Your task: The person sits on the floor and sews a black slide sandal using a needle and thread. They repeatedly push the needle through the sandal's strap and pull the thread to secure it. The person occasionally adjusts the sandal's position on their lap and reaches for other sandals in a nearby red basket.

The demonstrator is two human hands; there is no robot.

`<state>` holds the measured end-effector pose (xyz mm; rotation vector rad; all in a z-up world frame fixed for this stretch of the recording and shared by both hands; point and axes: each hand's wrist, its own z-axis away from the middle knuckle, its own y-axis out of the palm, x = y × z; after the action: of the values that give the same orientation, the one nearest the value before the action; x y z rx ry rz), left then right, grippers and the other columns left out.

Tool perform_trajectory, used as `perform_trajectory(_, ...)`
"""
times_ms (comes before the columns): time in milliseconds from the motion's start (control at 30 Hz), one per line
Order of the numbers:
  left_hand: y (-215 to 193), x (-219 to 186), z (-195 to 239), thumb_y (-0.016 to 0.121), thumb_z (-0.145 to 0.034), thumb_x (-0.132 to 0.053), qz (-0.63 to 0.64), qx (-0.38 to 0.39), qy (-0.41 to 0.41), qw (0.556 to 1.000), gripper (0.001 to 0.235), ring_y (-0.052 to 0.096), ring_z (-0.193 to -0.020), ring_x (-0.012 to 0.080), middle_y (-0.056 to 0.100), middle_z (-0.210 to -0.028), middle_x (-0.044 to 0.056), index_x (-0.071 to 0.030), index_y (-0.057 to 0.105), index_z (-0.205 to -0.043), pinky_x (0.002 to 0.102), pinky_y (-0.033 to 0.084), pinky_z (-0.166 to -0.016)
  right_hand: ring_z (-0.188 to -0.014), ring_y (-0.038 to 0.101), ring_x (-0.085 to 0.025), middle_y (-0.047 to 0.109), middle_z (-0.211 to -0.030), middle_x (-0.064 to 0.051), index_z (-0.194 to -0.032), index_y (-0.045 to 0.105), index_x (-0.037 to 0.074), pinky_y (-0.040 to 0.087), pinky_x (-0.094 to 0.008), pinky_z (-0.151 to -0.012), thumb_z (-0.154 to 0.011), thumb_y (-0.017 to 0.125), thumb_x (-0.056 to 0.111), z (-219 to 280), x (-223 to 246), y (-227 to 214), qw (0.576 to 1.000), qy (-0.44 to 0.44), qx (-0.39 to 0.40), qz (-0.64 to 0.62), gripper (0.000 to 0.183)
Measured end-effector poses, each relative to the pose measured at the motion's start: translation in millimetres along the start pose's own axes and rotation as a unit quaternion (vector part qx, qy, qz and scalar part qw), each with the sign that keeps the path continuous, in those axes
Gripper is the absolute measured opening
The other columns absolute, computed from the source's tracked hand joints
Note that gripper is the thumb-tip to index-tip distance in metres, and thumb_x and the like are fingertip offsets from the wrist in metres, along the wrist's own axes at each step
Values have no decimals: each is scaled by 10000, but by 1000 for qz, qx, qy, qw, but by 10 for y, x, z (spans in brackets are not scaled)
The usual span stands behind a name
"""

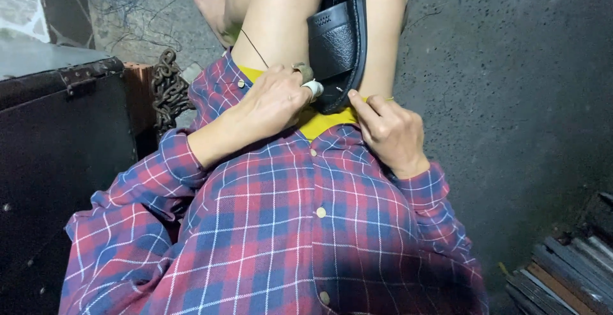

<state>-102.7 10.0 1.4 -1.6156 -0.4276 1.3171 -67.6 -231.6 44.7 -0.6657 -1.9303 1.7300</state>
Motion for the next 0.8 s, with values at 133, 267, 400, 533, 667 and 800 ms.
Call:
perform_trajectory(133,-334,-160,-13,714,-698,-143,134,76,-53,987,120,628,-748,348,598,-770,149,-48,669,-754,465,510,-649,-620,601,-124,541,-763,67,-999,691,269,504,-230,-527,-936,587,237,-8,6,-37,1000,-2,-4,4,126)
perform_trajectory(267,-171,-198,-73,682,-837,-89,512,-58,12,857,76,633,-865,321,641,-870,154,-48,698,-900,409,511,-793,-617,583,-109,531,-780,74,-1034,686,283,487,-224,-512,-942,579,254,-22,-32,8,999,-22,-34,30,144)
perform_trajectory(400,99,-220,-157,712,-841,-75,539,-165,-14,826,34,629,-801,220,628,-800,97,-55,713,-868,337,519,-749,-604,568,-121,528,-790,60,-1034,687,264,484,-229,-507,-945,564,236,-72,-22,11,996,-46,-58,44,155)
perform_trajectory(533,190,-141,-171,700,-789,-39,260,-200,-37,944,53,618,-689,351,584,-714,156,1,697,-755,416,523,-648,-597,564,-124,532,-795,44,-1022,689,258,481,-227,-509,-951,547,227,-105,-22,-10,995,-59,-58,52,161)
perform_trajectory(667,246,-143,-207,694,-766,-76,242,-132,-93,957,118,618,-642,386,570,-633,187,25,649,-725,458,501,-597,-601,567,-125,528,-800,40,-1053,682,262,487,-231,-518,-944,542,230,-101,-56,-9,996,-70,-44,44,180)
perform_trajectory(800,167,-99,-152,743,-765,-120,433,-79,-149,886,263,675,-760,347,664,-756,123,-50,631,-993,427,527,-680,-590,585,-130,517,-791,40,-1105,672,265,493,-240,-509,-934,554,243,-84,-65,-29,999,-53,12,3,209)
